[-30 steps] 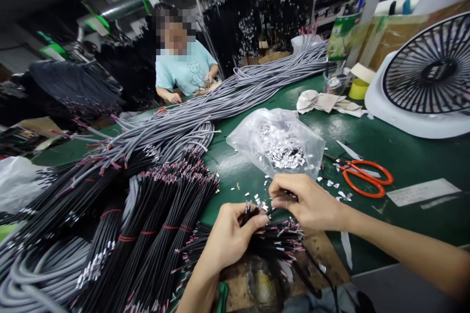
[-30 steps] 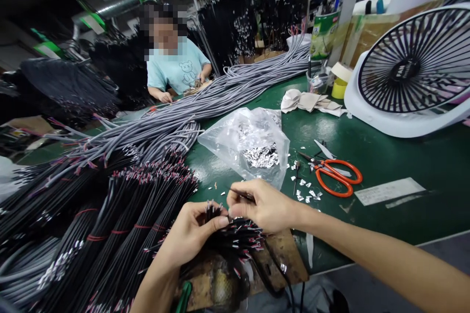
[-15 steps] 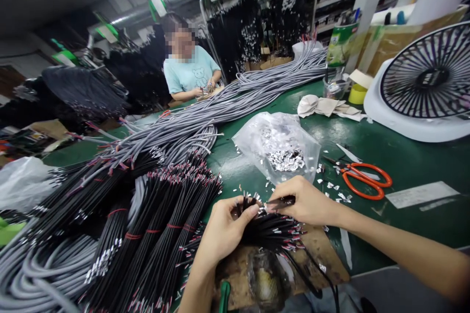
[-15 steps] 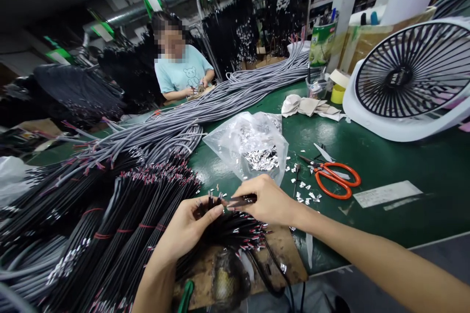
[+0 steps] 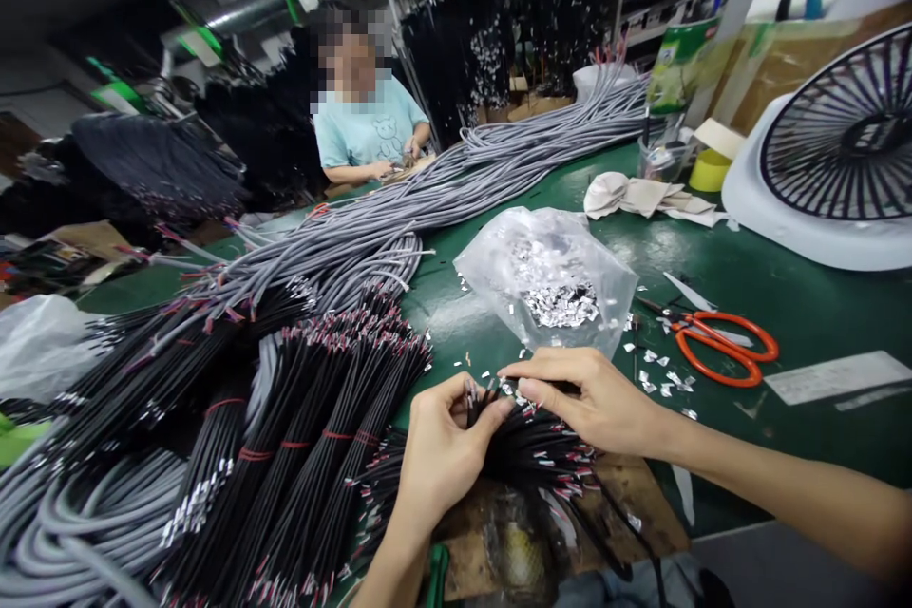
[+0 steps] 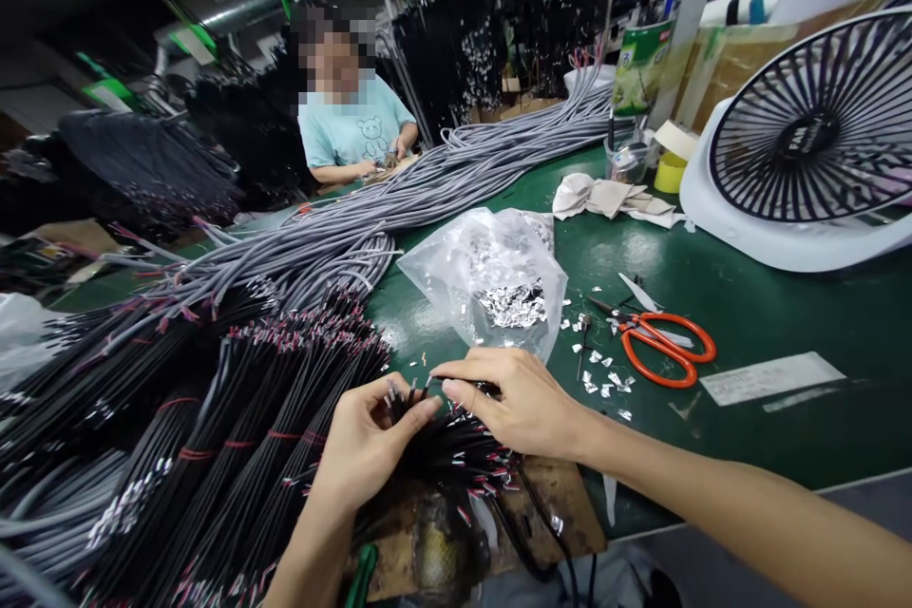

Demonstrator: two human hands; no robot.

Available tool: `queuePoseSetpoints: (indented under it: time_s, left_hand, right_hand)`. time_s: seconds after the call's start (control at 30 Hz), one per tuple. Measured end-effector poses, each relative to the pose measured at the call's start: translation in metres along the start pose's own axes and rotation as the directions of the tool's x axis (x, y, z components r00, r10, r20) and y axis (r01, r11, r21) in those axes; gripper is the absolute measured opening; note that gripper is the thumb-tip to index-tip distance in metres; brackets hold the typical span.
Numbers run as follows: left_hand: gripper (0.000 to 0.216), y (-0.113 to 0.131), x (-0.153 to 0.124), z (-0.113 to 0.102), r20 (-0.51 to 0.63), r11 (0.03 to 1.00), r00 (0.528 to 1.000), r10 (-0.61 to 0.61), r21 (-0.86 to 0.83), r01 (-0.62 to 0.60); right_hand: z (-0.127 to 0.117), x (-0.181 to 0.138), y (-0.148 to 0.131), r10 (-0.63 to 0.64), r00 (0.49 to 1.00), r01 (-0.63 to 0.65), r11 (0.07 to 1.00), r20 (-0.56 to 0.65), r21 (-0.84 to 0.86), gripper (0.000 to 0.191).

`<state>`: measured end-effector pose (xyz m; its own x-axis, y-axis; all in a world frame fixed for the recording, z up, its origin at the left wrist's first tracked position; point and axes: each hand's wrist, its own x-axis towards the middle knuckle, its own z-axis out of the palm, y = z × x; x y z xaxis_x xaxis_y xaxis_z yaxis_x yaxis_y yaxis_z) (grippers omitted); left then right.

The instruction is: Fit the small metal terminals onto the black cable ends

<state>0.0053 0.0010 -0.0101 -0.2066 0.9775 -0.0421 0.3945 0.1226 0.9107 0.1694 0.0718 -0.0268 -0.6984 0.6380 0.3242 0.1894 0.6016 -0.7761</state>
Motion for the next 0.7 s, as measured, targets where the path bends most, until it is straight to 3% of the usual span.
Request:
queuePoseSetpoints:
  time_s: [0.3, 0.57, 0.7]
  left_hand:
    - [0.029, -0.002, 0.002, -0.001, 0.003, 0.999, 1.0, 0.012, 0.036, -0.012]
    - [0.032, 0.006, 0.0, -0.009, 0.196, 0.984, 0.978, 0.067, 0.152, -0.098]
    - [0.033, 0.009, -0.003, -0.009, 0.28, 0.984, 0.957, 0.075, 0.137, -0.117]
  right_hand:
    - [0.0, -0.001, 0.002, 0.023, 1.0, -0.023, 1.0, 0.004, 0.0, 0.026]
    - [-0.002, 0.001, -0.001, 0.009, 0.997, -0.001, 0.995, -0.078, 0.096, 0.022]
    - [0.001, 0.002, 0.0, -0.054, 0.995, 0.066, 0.987, -0.085, 0.145, 0.007]
